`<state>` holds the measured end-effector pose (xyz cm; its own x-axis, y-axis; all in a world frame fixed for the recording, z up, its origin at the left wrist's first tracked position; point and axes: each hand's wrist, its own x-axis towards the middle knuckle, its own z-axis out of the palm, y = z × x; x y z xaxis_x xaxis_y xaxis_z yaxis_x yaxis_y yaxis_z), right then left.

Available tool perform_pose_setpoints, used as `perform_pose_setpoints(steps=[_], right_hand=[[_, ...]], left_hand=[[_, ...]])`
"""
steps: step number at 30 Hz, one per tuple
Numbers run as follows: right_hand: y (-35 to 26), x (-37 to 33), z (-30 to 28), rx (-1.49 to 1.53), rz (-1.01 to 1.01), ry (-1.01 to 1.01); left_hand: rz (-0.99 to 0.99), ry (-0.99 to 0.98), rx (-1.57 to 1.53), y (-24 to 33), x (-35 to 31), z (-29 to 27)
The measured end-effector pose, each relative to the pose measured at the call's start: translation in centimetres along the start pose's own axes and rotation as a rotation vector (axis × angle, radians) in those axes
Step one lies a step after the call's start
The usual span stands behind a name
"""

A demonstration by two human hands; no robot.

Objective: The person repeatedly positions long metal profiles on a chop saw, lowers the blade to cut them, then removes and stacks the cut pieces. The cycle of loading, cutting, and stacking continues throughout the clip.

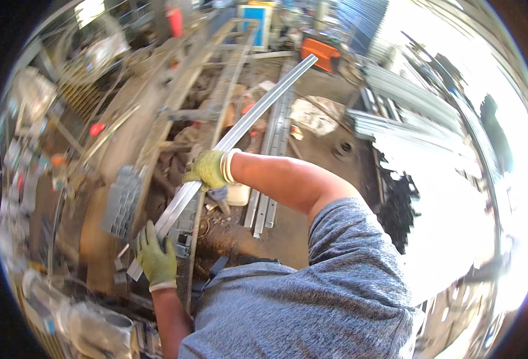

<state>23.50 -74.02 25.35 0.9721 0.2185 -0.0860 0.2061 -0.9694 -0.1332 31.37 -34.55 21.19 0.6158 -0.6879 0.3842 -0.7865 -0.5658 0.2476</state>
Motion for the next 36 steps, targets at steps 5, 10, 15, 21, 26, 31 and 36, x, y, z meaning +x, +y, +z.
perform_pose_setpoints(steps=[5,10,15,21,26,31,36], right_hand=[[-5.8,-19.1,1.0,-0.029,0.218,0.198],[-15.1,-33.9,1.9,0.099,0.52,0.057],[-21.9,-46.2,2.9,0.117,0.71,0.12],[-24.7,-60.7,7.7,0.174,0.855,0.261],[-24.8,-74.0,12.3,-0.035,1.089,0.389],[-26.8,-80.8,16.0,-0.127,1.306,0.68],[-25.1,-85.1,19.0,-0.04,1.447,0.833]], left_hand=[[0.225,-0.115,-0.094,3.5,-3.8,-1.1],[0.461,-0.24,-0.234,8.2,-6.4,-0.6],[0.707,-0.275,-0.291,13.2,-5.1,-0.7],[0.988,-0.407,-0.347,25.2,-4.6,0.5],[1.102,-0.393,-0.326,41.9,-9.7,5.4],[1.123,-0.422,-0.436,59.8,-15.0,11.3],[1.172,-0.389,-0.585,75.8,-18.6,14.6]])
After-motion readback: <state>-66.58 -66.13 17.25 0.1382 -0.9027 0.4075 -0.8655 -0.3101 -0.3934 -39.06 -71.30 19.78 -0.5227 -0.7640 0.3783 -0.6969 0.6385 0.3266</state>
